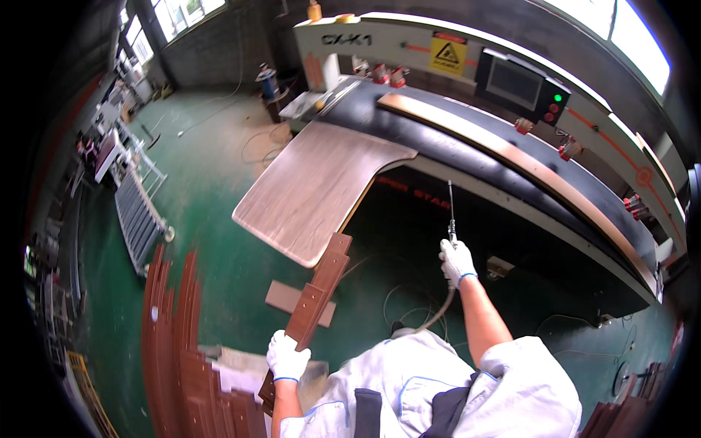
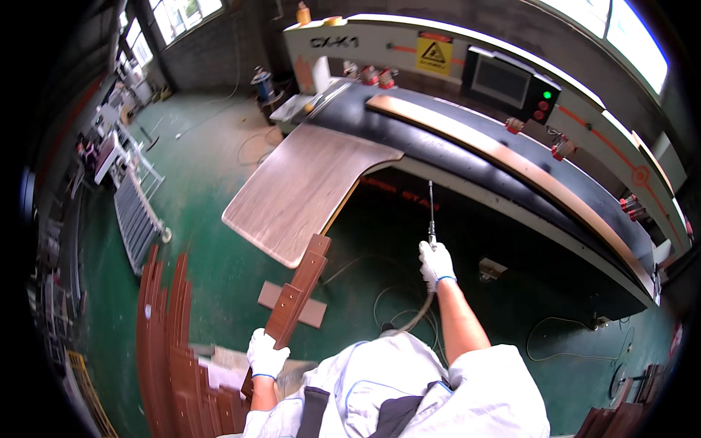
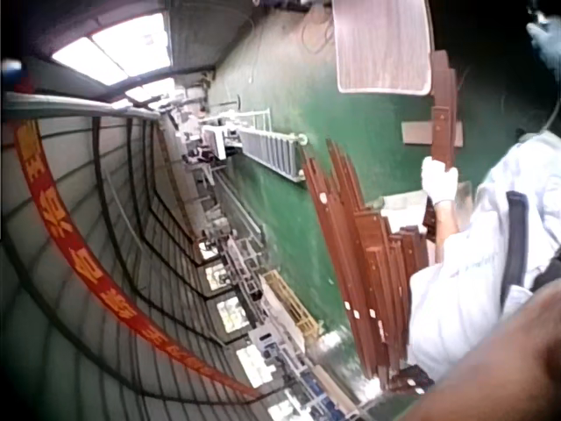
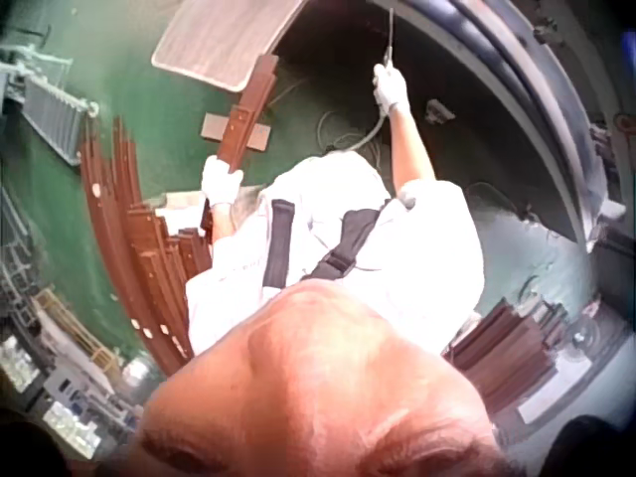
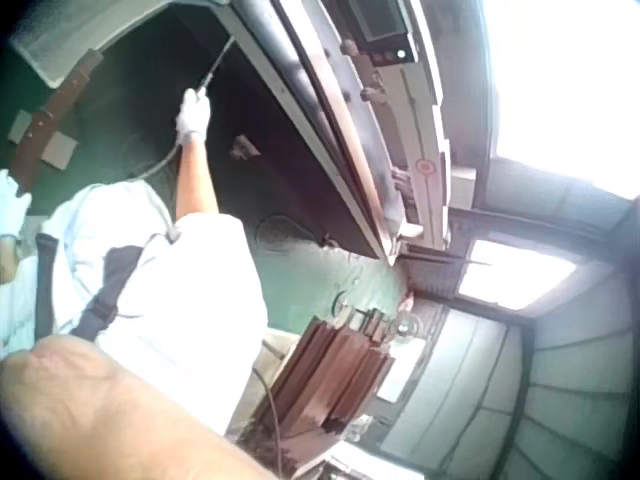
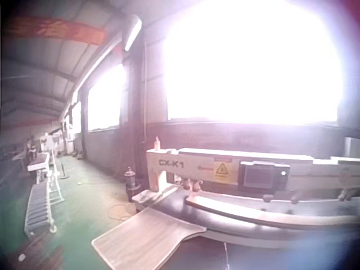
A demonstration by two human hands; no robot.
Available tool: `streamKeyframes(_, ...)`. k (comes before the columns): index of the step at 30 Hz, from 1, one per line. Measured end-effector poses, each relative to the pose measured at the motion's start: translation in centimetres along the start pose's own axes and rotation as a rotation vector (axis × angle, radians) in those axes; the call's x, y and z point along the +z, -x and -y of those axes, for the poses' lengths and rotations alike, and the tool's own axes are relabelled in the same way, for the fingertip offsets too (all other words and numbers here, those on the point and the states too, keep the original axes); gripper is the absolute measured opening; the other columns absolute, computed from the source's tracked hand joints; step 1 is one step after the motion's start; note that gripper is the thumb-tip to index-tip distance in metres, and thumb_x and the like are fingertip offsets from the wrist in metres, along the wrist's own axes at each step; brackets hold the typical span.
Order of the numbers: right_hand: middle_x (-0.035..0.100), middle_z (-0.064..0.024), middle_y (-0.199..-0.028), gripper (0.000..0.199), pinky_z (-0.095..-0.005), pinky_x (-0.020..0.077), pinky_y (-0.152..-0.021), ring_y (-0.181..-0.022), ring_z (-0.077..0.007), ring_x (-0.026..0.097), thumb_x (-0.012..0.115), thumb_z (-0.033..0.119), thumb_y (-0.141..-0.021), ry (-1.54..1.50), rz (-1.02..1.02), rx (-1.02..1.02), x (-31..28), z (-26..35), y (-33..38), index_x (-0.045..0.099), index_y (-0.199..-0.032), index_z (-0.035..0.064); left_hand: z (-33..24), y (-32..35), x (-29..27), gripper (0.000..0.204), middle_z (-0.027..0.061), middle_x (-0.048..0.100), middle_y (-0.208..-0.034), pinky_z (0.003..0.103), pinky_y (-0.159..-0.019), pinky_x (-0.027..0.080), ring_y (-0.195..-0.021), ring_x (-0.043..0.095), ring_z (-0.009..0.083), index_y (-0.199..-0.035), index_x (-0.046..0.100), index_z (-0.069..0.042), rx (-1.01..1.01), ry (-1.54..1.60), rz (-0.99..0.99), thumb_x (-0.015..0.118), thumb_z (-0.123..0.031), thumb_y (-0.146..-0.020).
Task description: The person places wood panels onto an edge-banding machine, using a compressed air nozzle to blow dust off the panels and the machine bed between pieces.
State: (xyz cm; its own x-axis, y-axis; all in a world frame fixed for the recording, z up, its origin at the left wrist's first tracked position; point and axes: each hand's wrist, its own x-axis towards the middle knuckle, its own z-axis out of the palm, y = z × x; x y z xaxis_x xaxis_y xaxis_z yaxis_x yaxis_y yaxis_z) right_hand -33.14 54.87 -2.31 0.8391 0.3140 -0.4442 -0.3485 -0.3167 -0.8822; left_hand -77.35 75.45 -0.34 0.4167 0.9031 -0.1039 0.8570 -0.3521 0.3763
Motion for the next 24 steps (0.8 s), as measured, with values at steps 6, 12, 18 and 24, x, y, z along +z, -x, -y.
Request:
streamKeyframes(6,0.071,-0.0172,-0.077,0.057,-0.0461,0.0548,-0.07,-0.067,-0.0317,0.071,0.056,0.054,-0.102,0.876,0.075,0.073,-11.5,7.5,-9.4,0.07,-0.092,-0.0001,-8.0,-15.4,4.6,0.051,0.0182,0.061,-0.129,0.046,-0.098,0.056,-0.118,0.064,0.037,-0.105,0.075,-0.003,0.243,-0.309,0.057,0.084,-0.037,-0.068)
streamKeyframes(12,0.053,-0.0053,-0.057,0.048,-0.0361,0.0363,-0.04,-0.04,-0.0168,0.044,0.061,0.054,-0.102,-0.152,-0.5,0.297,-18.1,1.9,-17.4,0.056,-0.082,0.0107,-13.7,-30.5,10.8,0.059,0.0143,0.061,-0.135,0.042,-0.105,0.054,-0.123,0.063,0.0337,-0.117,0.07,-0.005,0.144,-0.295,0.058,0.087,-0.032,-0.067)
streamKeyframes(18,0.061,-0.0041,-0.063,0.046,-0.034,0.0439,-0.046,-0.047,-0.0169,0.054,0.065,0.051,-0.099,0.263,-0.117,0.24,-15.0,10.7,-21.7,0.067,-0.09,0.0063,-19.0,-42.7,13.9,0.085,0.021,0.065,-0.13,0.045,-0.109,0.052,-0.125,0.063,0.0377,-0.14,0.05,-0.003,-0.02,-0.175,0.074,0.089,-0.02,-0.066)
streamKeyframes(24,0.074,-0.0229,-0.088,0.031,-0.0475,0.0567,-0.075,-0.08,-0.0366,0.073,0.067,0.031,-0.09,1.025,-0.041,0.087,-12.3,21.3,-35.1,0.071,-0.093,0.0004,-28.5,-53.8,16.5,0.079,0.0222,0.064,-0.134,0.045,-0.11,0.051,-0.128,0.061,0.0387,-0.138,0.05,-0.001,0.07,-0.188,0.085,0.086,-0.024,-0.071)
